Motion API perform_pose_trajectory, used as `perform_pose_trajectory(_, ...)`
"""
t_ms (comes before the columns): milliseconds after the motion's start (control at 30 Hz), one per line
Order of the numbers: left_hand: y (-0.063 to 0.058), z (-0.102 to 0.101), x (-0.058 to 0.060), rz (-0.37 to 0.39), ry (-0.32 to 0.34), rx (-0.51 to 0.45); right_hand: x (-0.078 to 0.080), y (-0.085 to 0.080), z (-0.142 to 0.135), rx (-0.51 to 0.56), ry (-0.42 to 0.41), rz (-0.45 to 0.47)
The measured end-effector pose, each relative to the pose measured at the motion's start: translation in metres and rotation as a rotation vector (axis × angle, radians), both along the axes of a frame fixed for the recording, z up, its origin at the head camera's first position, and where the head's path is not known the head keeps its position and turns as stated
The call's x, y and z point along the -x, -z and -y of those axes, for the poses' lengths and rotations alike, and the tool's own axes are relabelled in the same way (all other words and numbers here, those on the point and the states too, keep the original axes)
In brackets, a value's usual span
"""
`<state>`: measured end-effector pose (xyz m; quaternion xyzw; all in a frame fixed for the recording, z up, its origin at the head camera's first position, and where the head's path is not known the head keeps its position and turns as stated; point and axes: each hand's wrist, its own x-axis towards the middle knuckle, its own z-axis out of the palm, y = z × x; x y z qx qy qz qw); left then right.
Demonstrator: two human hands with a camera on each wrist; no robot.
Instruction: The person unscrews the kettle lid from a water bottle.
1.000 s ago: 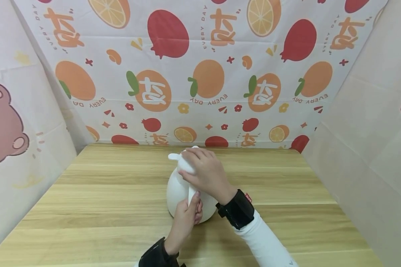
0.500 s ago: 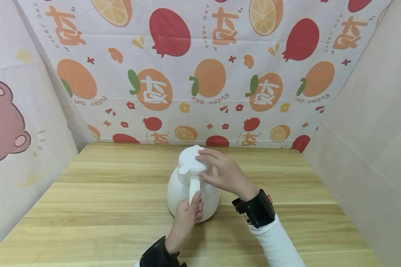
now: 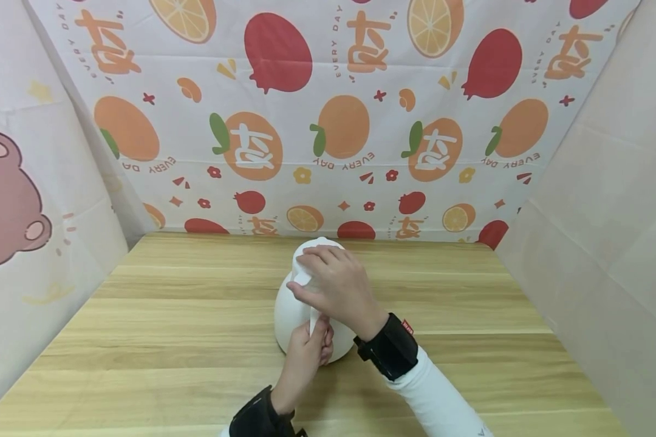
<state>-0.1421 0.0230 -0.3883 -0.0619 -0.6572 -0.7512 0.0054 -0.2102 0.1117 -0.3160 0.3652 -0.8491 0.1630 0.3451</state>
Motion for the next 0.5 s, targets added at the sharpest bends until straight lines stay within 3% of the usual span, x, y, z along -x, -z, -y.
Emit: perform_pose_trajectory(500, -0.001, 0.0, 0.0, -0.017, -0.013, 0.03, -0.002, -0.001, -0.046, 0.054, -0.067, 0.108)
